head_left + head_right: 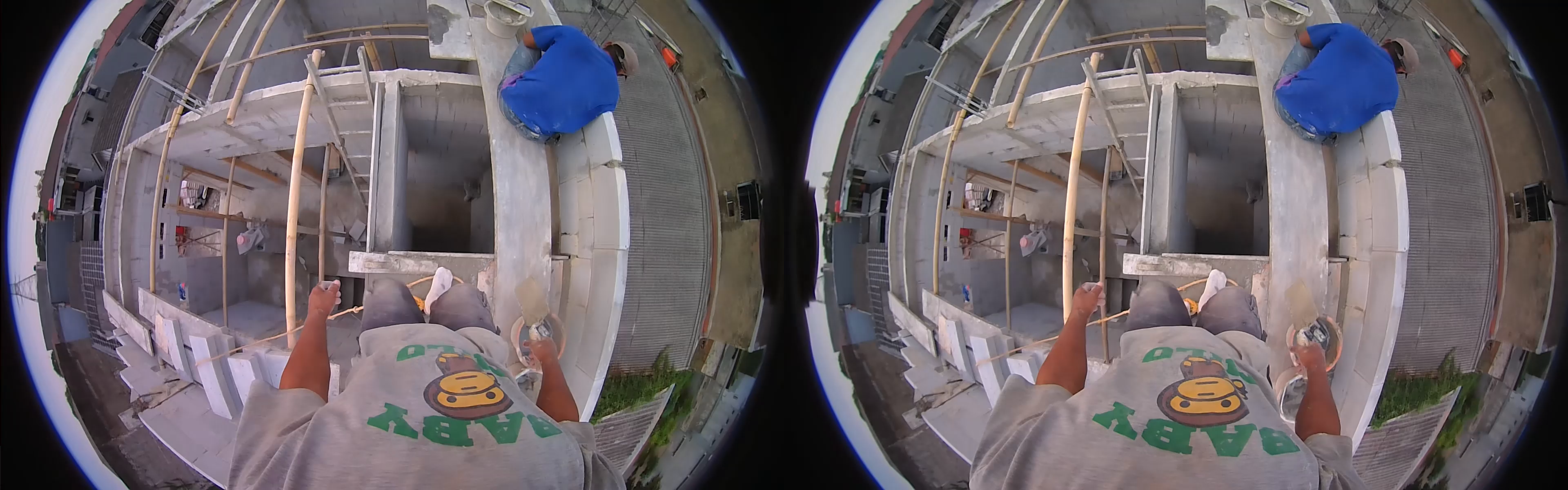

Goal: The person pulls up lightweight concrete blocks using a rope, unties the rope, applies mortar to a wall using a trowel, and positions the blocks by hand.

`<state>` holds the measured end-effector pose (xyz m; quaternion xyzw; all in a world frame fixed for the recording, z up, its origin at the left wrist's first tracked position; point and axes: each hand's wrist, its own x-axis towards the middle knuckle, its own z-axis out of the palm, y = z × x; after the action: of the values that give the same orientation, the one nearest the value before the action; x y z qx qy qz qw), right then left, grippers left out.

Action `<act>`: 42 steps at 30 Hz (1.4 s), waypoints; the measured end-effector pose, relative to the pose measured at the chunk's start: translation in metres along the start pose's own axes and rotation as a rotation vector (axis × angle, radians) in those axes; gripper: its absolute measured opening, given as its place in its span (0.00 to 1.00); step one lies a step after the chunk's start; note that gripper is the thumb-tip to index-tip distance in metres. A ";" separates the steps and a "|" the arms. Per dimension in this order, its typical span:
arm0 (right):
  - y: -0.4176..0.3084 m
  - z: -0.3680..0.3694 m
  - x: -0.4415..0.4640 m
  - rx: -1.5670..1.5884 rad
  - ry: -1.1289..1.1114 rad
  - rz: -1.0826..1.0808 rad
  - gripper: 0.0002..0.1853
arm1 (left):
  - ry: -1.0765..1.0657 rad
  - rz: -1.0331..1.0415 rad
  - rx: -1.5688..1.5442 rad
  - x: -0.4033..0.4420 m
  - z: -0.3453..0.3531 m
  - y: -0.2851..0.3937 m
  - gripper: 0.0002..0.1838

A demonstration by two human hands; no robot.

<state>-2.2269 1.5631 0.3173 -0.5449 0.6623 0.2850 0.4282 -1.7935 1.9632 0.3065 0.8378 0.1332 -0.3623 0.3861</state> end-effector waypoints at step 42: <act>-0.575 0.070 0.113 0.228 -0.096 -0.060 0.17 | -0.039 -0.068 -0.267 0.437 -0.147 0.228 0.18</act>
<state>-1.6584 1.4282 0.2363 -0.4980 0.6526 0.2207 0.5267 -1.2978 1.8956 0.1859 0.7667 0.2012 -0.3706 0.4841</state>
